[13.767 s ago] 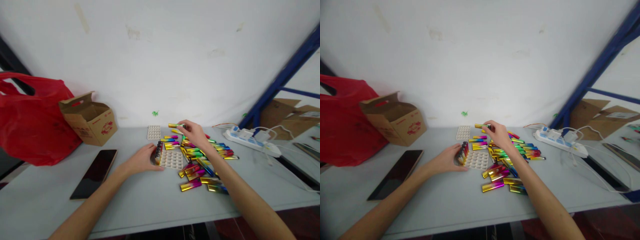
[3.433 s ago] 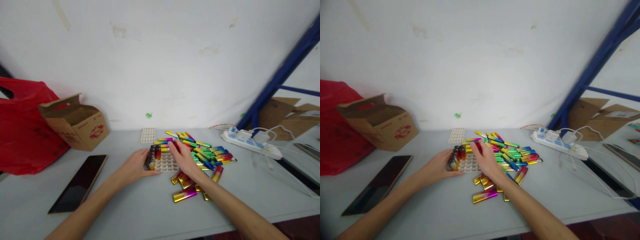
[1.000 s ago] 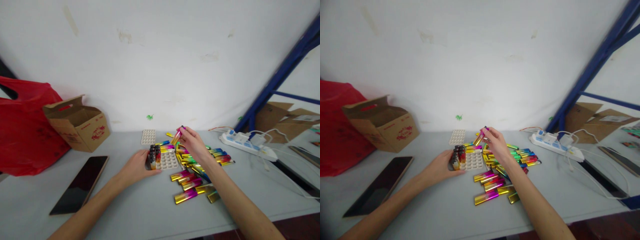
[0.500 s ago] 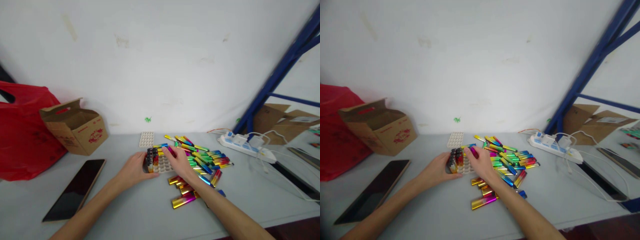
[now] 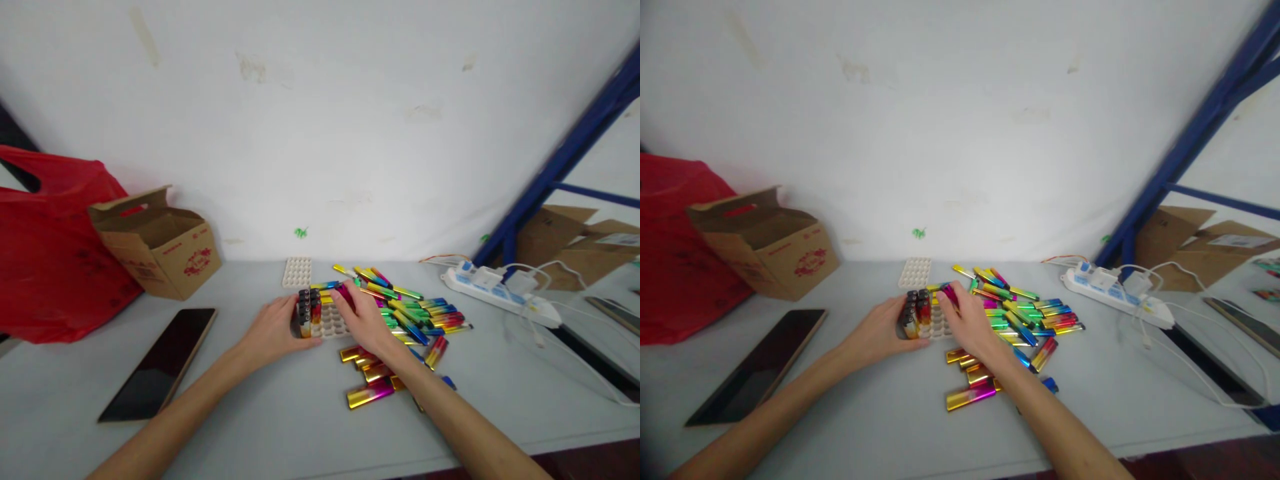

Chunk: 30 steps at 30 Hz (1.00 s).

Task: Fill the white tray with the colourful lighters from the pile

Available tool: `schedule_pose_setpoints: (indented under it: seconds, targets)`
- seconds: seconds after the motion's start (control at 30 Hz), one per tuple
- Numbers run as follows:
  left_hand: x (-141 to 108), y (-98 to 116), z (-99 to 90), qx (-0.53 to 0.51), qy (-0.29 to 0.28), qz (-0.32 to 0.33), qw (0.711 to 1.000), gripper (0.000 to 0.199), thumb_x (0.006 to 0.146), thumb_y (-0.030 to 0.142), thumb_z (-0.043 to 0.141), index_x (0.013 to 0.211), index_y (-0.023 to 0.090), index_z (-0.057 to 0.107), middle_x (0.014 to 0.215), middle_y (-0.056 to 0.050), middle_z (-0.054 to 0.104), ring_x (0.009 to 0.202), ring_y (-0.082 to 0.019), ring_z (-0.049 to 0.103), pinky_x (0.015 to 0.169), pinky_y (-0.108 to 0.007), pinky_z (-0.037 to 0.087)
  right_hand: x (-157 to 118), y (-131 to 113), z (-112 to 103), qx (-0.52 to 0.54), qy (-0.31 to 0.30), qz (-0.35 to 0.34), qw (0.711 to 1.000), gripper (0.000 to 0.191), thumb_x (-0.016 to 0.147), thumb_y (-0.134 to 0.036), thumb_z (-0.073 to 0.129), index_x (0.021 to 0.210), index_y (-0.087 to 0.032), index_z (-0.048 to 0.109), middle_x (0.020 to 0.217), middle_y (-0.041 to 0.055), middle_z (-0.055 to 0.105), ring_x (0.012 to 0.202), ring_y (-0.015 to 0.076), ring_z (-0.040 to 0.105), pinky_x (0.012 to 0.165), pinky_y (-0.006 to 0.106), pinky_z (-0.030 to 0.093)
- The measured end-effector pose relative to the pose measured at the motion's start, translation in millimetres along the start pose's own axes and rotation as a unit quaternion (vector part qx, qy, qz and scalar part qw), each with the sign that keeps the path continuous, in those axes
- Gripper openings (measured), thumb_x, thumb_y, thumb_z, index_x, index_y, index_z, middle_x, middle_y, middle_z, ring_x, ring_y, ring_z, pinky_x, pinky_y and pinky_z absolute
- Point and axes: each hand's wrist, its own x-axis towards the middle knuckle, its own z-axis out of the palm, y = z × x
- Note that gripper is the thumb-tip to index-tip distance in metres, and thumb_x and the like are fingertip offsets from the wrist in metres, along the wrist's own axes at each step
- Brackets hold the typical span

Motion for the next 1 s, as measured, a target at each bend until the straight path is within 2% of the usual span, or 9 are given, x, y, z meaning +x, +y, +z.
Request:
schedule_pose_setpoints:
  seconds: [0.13, 0.2, 0.3, 0.37, 0.57, 0.7, 0.8, 0.9, 1.0]
  targets:
    - [0, 0, -0.5, -0.006, 0.0, 0.006, 1.0, 0.073, 0.075, 0.068, 0.09, 0.13, 0.024, 0.07, 0.135, -0.014, 0.08, 0.128, -0.041, 0.074, 0.109, -0.05, 0.058, -4, 2, -8, -0.075, -0.04, -0.125, 0.988, 0.032, 0.118, -0.047, 0.049, 0.101, -0.024, 0.064, 0.105, 0.0087, 0.074, 0.098, 0.0244, 0.069, 0.087, 0.036, 0.052]
    - [0, -1, -0.3, -0.002, -0.003, 0.003, 1.0, 0.073, 0.075, 0.068, 0.091, 0.128, 0.024, 0.071, 0.136, -0.014, 0.08, 0.128, -0.041, 0.074, 0.11, -0.051, 0.058, -5, 3, -10, -0.101, -0.044, -0.146, 0.983, 0.031, 0.118, -0.046, 0.054, 0.1, -0.023, 0.067, 0.105, 0.0093, 0.075, 0.098, 0.0248, 0.07, 0.088, 0.036, 0.053]
    - [0, -2, 0.2, -0.001, -0.006, 0.004, 1.0, 0.076, 0.074, 0.069, 0.091, 0.131, 0.024, 0.07, 0.136, -0.014, 0.08, 0.13, -0.042, 0.074, 0.111, -0.052, 0.057, -4, 3, -11, -0.093, -0.048, -0.124, 0.987, 0.033, 0.116, -0.045, 0.06, 0.092, -0.022, 0.067, 0.082, 0.003, 0.071, 0.075, 0.0206, 0.066, 0.073, 0.032, 0.049]
    - [0, -2, 0.4, -0.003, -0.004, 0.005, 1.0, 0.079, 0.073, 0.07, 0.091, 0.134, 0.024, 0.07, 0.137, -0.014, 0.08, 0.131, -0.043, 0.074, 0.112, -0.053, 0.057, -3, 4, -11, -0.081, -0.062, -0.112, 0.988, 0.031, 0.116, -0.042, 0.063, 0.093, -0.022, 0.068, 0.08, 0.0018, 0.073, 0.072, 0.0195, 0.067, 0.07, 0.03, 0.047]
    - [0, -1, -0.9, -0.002, -0.003, 0.009, 1.0, 0.075, 0.074, 0.071, 0.09, 0.13, 0.024, 0.071, 0.138, -0.015, 0.079, 0.13, -0.043, 0.074, 0.11, -0.052, 0.058, -5, 4, -2, -0.17, -0.154, -0.13, 0.965, 0.019, 0.113, -0.036, 0.07, 0.104, -0.019, 0.071, 0.1, 0.0081, 0.082, 0.089, 0.0236, 0.076, 0.079, 0.032, 0.053]
    - [0, -2, 0.0, -0.006, -0.003, 0.01, 1.0, 0.071, 0.075, 0.07, 0.089, 0.126, 0.024, 0.071, 0.134, -0.015, 0.08, 0.125, -0.043, 0.075, 0.108, -0.053, 0.059, -4, -5, 10, -0.304, -0.145, -0.135, 0.932, 0.025, 0.11, -0.041, 0.075, 0.106, -0.016, 0.075, 0.104, 0.013, 0.081, 0.101, 0.0284, 0.077, 0.093, 0.038, 0.056]
    - [0, -4, 1.9, -0.008, 0.005, 0.017, 1.0, 0.066, 0.075, 0.066, 0.09, 0.123, 0.024, 0.071, 0.13, -0.015, 0.081, 0.122, -0.041, 0.076, 0.108, -0.052, 0.059, -3, -9, 12, -0.337, -0.166, -0.138, 0.917, 0.033, 0.11, -0.048, 0.073, 0.102, -0.016, 0.076, 0.1, 0.0122, 0.08, 0.101, 0.0282, 0.077, 0.096, 0.04, 0.054]
    - [0, -6, 2.3, -0.013, 0.005, 0.022, 1.0, 0.071, 0.075, 0.068, 0.09, 0.127, 0.024, 0.071, 0.132, -0.015, 0.08, 0.123, -0.04, 0.076, 0.11, -0.051, 0.059, -4, -5, 1, -0.28, -0.176, -0.148, 0.932, 0.036, 0.114, -0.05, 0.066, 0.104, -0.017, 0.076, 0.1, 0.0086, 0.079, 0.097, 0.0253, 0.075, 0.093, 0.038, 0.052]
    - [0, -6, 0.7, -0.016, -0.002, 0.016, 1.0, 0.076, 0.075, 0.069, 0.09, 0.133, 0.024, 0.07, 0.138, -0.016, 0.079, 0.128, -0.041, 0.074, 0.113, -0.052, 0.057, 1, 8, -17, -0.224, -0.132, -0.128, 0.957, 0.033, 0.12, -0.041, 0.056, 0.104, -0.019, 0.075, 0.099, 0.0069, 0.079, 0.095, 0.0235, 0.074, 0.091, 0.037, 0.051]
